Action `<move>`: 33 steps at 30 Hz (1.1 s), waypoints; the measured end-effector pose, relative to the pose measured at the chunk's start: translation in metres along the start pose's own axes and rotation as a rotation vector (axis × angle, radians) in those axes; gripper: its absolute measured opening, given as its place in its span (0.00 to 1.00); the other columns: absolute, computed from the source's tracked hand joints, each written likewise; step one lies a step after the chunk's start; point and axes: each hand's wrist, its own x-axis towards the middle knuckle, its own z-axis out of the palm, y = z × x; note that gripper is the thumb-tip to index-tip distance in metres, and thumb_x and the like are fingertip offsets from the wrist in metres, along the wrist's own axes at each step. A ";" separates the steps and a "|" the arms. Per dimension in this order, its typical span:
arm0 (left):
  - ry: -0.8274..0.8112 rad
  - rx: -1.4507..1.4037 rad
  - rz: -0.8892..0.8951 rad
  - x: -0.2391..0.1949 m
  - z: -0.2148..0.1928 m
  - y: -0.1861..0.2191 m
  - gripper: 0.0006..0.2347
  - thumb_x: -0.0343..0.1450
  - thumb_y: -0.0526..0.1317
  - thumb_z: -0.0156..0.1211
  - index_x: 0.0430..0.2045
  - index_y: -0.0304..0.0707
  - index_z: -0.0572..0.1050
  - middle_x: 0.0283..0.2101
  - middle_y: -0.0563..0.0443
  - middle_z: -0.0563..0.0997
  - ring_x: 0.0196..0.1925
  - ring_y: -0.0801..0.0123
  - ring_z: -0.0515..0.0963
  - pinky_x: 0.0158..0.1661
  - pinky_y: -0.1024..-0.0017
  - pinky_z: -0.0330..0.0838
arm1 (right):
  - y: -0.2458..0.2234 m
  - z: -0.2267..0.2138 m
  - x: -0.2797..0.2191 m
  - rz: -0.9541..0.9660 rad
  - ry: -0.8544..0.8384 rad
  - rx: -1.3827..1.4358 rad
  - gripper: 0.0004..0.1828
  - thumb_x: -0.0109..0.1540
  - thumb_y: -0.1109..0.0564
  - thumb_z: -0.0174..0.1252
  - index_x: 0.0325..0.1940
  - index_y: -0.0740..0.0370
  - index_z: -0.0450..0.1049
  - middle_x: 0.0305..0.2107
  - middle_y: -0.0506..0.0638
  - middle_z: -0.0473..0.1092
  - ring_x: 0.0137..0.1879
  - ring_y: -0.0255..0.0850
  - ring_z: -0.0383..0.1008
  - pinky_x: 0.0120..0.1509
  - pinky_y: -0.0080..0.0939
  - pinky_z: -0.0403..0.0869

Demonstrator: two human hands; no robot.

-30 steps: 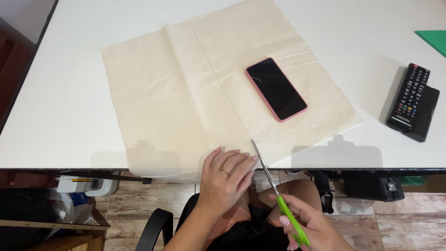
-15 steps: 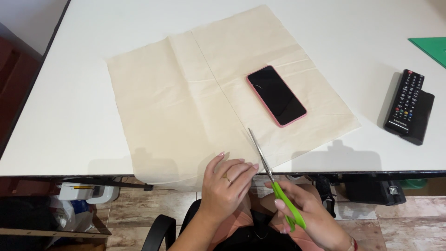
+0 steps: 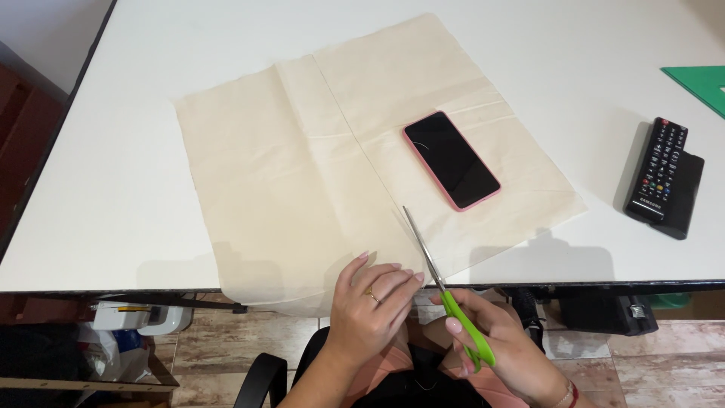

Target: Cutting fabric into strips using scissors on a desk

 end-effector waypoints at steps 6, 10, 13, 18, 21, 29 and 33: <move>-0.023 -0.022 -0.007 -0.001 -0.002 0.001 0.08 0.71 0.32 0.66 0.41 0.43 0.82 0.42 0.57 0.82 0.46 0.66 0.81 0.59 0.55 0.68 | 0.001 -0.001 0.001 -0.001 -0.005 -0.063 0.27 0.59 0.50 0.61 0.61 0.61 0.80 0.13 0.55 0.64 0.17 0.42 0.67 0.28 0.39 0.72; -0.016 -0.025 -0.016 -0.001 -0.002 0.001 0.08 0.71 0.31 0.65 0.41 0.43 0.82 0.42 0.58 0.82 0.46 0.66 0.81 0.59 0.55 0.68 | 0.002 -0.001 0.003 0.023 -0.008 -0.036 0.27 0.60 0.52 0.62 0.63 0.60 0.80 0.15 0.55 0.63 0.18 0.42 0.66 0.27 0.40 0.74; -0.008 -0.026 -0.013 -0.002 -0.001 0.001 0.08 0.71 0.31 0.67 0.41 0.43 0.82 0.42 0.58 0.81 0.45 0.67 0.82 0.59 0.55 0.68 | 0.009 -0.006 0.006 0.034 -0.011 -0.044 0.29 0.59 0.53 0.63 0.65 0.58 0.79 0.16 0.55 0.64 0.18 0.43 0.69 0.27 0.40 0.76; 0.027 -0.034 -0.016 -0.001 0.000 0.001 0.07 0.70 0.32 0.69 0.39 0.44 0.83 0.40 0.58 0.82 0.44 0.67 0.82 0.59 0.56 0.68 | 0.000 -0.007 0.005 0.009 -0.010 -0.024 0.29 0.59 0.53 0.63 0.65 0.62 0.79 0.16 0.55 0.64 0.17 0.42 0.67 0.27 0.38 0.71; 0.042 -0.041 -0.013 0.002 -0.003 0.002 0.07 0.70 0.31 0.68 0.39 0.44 0.83 0.40 0.58 0.83 0.44 0.68 0.82 0.59 0.57 0.68 | -0.016 -0.002 0.003 0.007 -0.018 -0.027 0.29 0.59 0.51 0.63 0.64 0.63 0.79 0.17 0.55 0.65 0.18 0.41 0.67 0.30 0.36 0.70; 0.029 -0.042 -0.007 0.005 -0.007 0.002 0.06 0.72 0.32 0.64 0.40 0.43 0.82 0.39 0.59 0.82 0.43 0.68 0.83 0.59 0.57 0.67 | -0.035 0.006 0.013 -0.017 -0.048 -0.005 0.21 0.61 0.51 0.61 0.54 0.65 0.79 0.20 0.56 0.65 0.17 0.43 0.66 0.29 0.38 0.68; 0.040 -0.026 -0.007 0.004 -0.007 0.001 0.05 0.72 0.32 0.64 0.38 0.44 0.82 0.38 0.60 0.82 0.43 0.69 0.83 0.58 0.58 0.67 | -0.033 0.008 0.015 -0.012 -0.060 0.028 0.18 0.63 0.51 0.60 0.49 0.66 0.76 0.20 0.57 0.65 0.17 0.43 0.66 0.27 0.37 0.68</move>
